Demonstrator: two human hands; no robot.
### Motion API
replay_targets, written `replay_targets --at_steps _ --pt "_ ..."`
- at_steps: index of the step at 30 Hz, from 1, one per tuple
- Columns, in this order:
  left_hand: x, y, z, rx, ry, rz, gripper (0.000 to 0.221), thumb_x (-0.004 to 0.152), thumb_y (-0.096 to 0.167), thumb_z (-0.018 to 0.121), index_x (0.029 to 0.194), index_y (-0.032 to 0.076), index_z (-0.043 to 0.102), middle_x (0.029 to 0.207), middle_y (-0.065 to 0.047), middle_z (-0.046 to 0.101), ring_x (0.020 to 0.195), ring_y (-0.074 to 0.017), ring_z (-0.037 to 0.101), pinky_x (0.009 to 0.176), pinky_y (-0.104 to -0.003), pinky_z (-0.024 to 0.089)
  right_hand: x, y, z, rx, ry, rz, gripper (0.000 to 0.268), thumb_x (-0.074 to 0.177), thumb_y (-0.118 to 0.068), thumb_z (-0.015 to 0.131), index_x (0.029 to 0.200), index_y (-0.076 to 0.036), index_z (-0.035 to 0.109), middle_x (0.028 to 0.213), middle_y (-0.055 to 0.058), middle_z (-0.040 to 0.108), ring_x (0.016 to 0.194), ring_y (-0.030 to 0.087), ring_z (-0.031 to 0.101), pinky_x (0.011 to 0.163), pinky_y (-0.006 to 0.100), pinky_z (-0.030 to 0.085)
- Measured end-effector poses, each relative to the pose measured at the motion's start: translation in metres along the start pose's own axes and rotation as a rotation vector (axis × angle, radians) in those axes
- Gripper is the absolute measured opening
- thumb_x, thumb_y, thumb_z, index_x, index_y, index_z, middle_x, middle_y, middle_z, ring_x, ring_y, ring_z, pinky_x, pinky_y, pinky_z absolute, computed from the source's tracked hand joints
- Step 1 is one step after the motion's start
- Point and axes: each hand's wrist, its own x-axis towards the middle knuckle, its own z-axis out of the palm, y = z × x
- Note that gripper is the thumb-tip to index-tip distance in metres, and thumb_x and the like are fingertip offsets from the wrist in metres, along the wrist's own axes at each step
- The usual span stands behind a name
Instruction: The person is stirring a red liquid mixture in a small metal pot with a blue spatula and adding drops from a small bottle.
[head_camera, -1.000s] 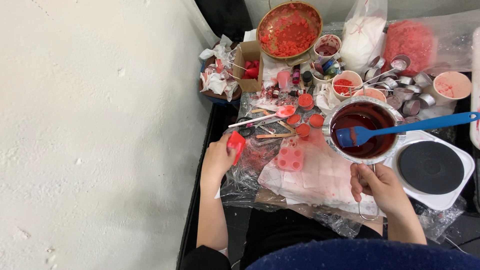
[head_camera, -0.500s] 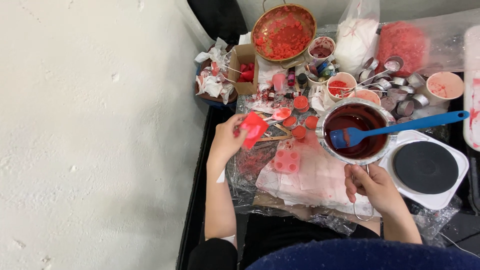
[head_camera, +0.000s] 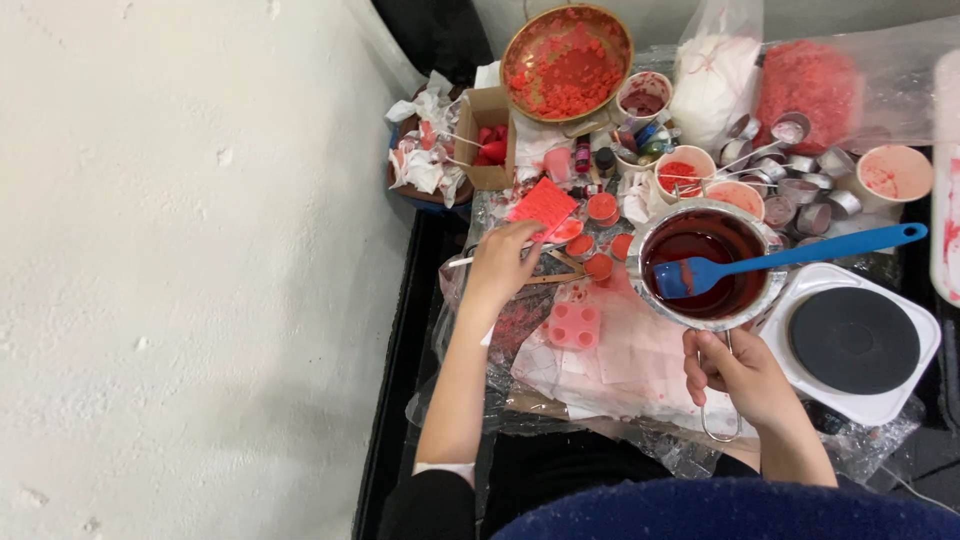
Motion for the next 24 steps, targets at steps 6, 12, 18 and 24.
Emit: replay_targets --at_steps 6,12,18,24 --pt "-0.069 0.010 -0.051 0.108 -0.341 -0.511 0.014 0.089 0.016 0.073 0.101 0.011 0.078 0.102 -0.009 0.077 0.093 -0.0266 0.075 0.084 -0.038 0.056 0.008 0.007 0.001 0.003 -0.075 -0.033 0.034 0.108 -0.024 0.044 0.097 0.005 0.058 0.061 0.010 0.058 0.050 0.021 0.059 0.049 0.031 0.045" --pt "-0.095 0.022 -0.054 -0.058 -0.232 -0.400 0.035 0.069 0.017 0.086 0.102 0.009 0.078 0.103 -0.012 0.072 0.085 -0.0319 0.071 0.075 -0.041 0.055 0.004 0.011 0.011 -0.005 -0.082 -0.025 0.031 0.107 -0.025 0.045 0.100 0.003 0.059 0.061 0.010 0.057 0.051 0.021 0.059 0.049 0.031 0.045" --pt "-0.106 0.015 -0.040 -0.014 -0.260 -0.299 0.023 0.074 0.014 0.082 0.097 0.011 0.081 0.094 -0.009 0.074 0.081 -0.0293 0.072 0.081 -0.040 0.055 0.002 0.009 0.010 0.000 -0.074 -0.002 0.034 0.106 -0.025 0.045 0.099 0.004 0.060 0.062 0.010 0.057 0.051 0.021 0.059 0.051 0.032 0.047" --pt "-0.105 0.010 -0.034 0.038 -0.390 -0.492 0.010 0.079 0.017 0.080 0.085 0.010 0.077 0.086 -0.007 0.076 0.079 -0.0259 0.075 0.074 -0.038 0.057 0.002 0.012 0.003 0.020 -0.062 -0.011 0.036 0.107 -0.025 0.044 0.097 0.006 0.059 0.061 0.011 0.056 0.052 0.022 0.058 0.051 0.032 0.048"
